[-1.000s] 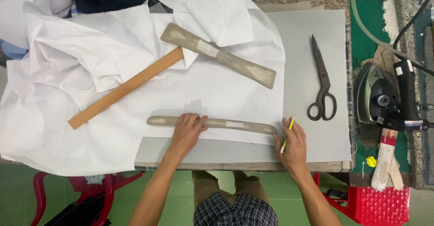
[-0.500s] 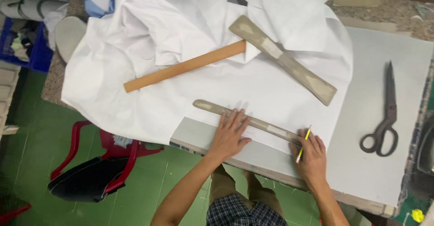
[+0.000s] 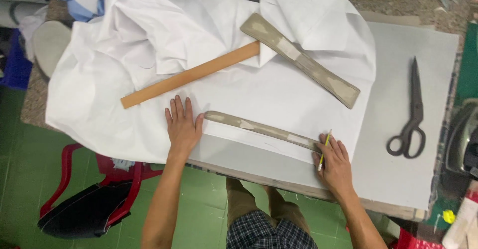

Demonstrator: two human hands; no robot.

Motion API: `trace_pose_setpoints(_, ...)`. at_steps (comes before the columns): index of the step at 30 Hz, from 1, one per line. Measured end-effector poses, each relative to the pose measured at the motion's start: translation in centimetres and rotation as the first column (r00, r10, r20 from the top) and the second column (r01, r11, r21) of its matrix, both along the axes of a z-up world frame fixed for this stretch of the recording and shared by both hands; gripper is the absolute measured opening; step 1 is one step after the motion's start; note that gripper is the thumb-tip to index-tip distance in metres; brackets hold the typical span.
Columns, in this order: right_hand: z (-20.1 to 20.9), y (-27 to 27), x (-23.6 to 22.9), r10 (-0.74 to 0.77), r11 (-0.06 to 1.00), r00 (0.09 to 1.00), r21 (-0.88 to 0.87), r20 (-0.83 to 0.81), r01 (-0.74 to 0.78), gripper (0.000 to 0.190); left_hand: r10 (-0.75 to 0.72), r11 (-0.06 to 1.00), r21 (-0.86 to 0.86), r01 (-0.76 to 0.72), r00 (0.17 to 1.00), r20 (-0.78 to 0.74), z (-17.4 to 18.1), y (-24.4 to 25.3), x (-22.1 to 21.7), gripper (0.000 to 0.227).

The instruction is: The person cuts a large piece of white fabric along pre-drawn lines using shears. After cutting, the person uses a wooden ruler and a pencil to draw straight lines on the remaining fabric.

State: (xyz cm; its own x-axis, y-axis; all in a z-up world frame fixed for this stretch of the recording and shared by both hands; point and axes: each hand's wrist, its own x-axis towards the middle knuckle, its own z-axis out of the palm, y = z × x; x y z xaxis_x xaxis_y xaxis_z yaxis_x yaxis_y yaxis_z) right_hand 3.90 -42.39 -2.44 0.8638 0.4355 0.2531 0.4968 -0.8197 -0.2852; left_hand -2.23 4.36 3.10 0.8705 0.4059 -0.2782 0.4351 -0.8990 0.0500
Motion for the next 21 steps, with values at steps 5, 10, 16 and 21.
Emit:
trace_pose_setpoints(5, 0.1, -1.9, -0.1, -0.034, 0.986, 0.996, 0.162, -0.082, 0.047, 0.035, -0.351, 0.907, -0.057, 0.418, 0.823, 0.448, -1.3, -10.4, -0.1, 0.064)
trace_pose_setpoints(10, 0.9, -3.2, 0.0, -0.075, 0.983, 0.995, 0.164, -0.059, 0.084, 0.030, -0.380, 0.903, -0.009, 0.430, 0.807, 0.452, -2.4, -13.8, -0.5, 0.066)
trace_pose_setpoints(16, 1.3, -2.8, 0.3, -0.081, 0.974, 0.996, 0.213, -0.022, 0.084, 0.025, -0.331, 0.931, 0.008, 0.364, 0.835, 0.439, -2.6, -14.2, -0.7, 0.064)
trace_pose_setpoints(21, 2.0, -2.9, 0.3, -0.057, 0.959, 0.997, 0.274, -0.045, 0.067, 0.028, -0.307, 0.944, 0.035, 0.329, 0.831, 0.464, -2.8, -15.0, -1.0, 0.066)
